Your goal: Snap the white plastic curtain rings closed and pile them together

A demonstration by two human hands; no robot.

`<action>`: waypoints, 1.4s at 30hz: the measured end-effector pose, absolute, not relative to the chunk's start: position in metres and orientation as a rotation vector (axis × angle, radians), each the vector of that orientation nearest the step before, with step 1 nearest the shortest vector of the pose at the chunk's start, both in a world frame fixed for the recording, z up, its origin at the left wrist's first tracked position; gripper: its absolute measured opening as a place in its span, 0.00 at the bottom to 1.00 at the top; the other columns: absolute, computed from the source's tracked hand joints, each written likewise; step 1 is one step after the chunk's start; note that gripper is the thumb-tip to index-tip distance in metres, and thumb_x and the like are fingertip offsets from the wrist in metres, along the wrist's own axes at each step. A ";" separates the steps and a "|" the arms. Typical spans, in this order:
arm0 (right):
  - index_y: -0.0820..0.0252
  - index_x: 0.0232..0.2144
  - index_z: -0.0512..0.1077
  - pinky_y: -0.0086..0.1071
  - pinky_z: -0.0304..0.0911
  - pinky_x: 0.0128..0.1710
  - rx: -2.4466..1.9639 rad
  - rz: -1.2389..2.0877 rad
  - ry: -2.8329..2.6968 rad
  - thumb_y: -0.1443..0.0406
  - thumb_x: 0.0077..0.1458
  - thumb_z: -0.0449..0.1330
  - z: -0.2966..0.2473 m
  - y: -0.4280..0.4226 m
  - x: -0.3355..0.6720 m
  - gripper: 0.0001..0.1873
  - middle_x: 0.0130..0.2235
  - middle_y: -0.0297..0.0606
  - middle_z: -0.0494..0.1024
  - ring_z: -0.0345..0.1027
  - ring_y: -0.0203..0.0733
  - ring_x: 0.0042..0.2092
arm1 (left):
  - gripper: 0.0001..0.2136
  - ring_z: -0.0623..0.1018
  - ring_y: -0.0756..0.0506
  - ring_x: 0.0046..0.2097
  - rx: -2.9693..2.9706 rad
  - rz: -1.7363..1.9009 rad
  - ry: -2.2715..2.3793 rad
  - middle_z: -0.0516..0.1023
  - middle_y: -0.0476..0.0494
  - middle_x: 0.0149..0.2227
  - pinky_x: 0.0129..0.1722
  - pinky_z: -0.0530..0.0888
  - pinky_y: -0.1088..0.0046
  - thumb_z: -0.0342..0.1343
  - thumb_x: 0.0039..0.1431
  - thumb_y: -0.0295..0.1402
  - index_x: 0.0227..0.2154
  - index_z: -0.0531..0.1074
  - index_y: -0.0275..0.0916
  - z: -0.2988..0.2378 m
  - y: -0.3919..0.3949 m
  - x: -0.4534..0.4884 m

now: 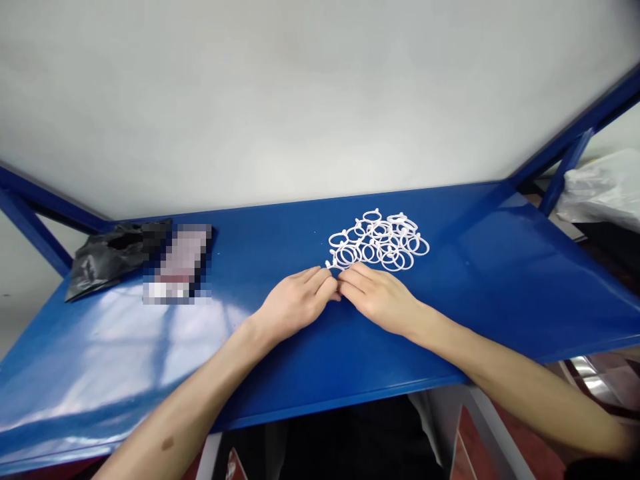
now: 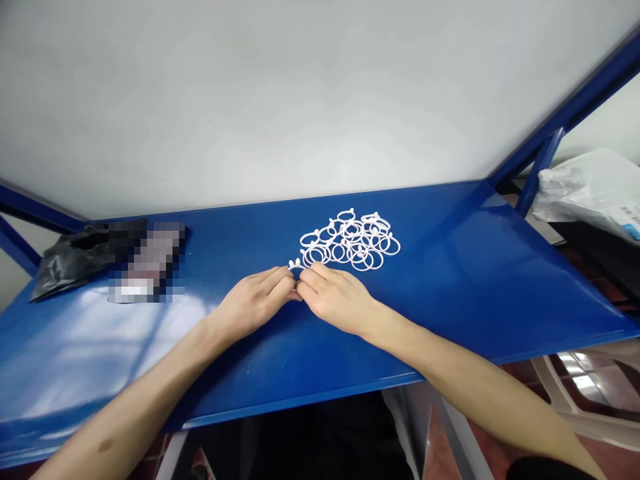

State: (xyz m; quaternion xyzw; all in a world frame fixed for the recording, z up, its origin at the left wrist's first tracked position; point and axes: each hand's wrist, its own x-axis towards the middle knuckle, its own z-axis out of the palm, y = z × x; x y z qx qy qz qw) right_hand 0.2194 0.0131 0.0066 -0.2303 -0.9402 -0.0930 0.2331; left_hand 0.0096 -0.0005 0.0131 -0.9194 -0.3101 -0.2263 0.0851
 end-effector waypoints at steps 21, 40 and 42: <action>0.63 0.38 0.78 0.43 0.69 0.46 -0.975 -0.119 -2.485 0.61 0.62 0.64 -0.006 0.056 0.233 0.09 0.43 0.46 0.77 0.66 0.49 0.44 | 0.14 0.73 0.33 0.49 -2.101 -0.416 -1.959 0.81 0.35 0.43 0.46 0.72 0.55 0.47 0.66 0.28 0.43 0.78 0.38 -0.008 0.045 -0.077; 0.62 0.36 0.75 0.34 0.65 0.38 -0.780 -0.140 -2.648 0.68 0.70 0.52 0.002 0.039 0.230 0.13 0.37 0.39 0.78 0.67 0.41 0.38 | 0.10 0.79 0.43 0.48 -2.811 -0.857 -1.032 0.79 0.38 0.52 0.48 0.78 0.63 0.53 0.69 0.29 0.50 0.71 0.38 -0.005 0.005 0.001; 0.64 0.36 0.75 0.33 0.64 0.36 -0.746 -0.182 -2.650 0.70 0.71 0.49 0.004 0.033 0.228 0.15 0.36 0.40 0.78 0.67 0.40 0.37 | 0.09 0.79 0.44 0.50 -2.868 -0.846 -1.013 0.79 0.38 0.52 0.49 0.77 0.63 0.51 0.70 0.28 0.49 0.71 0.37 -0.004 0.005 0.001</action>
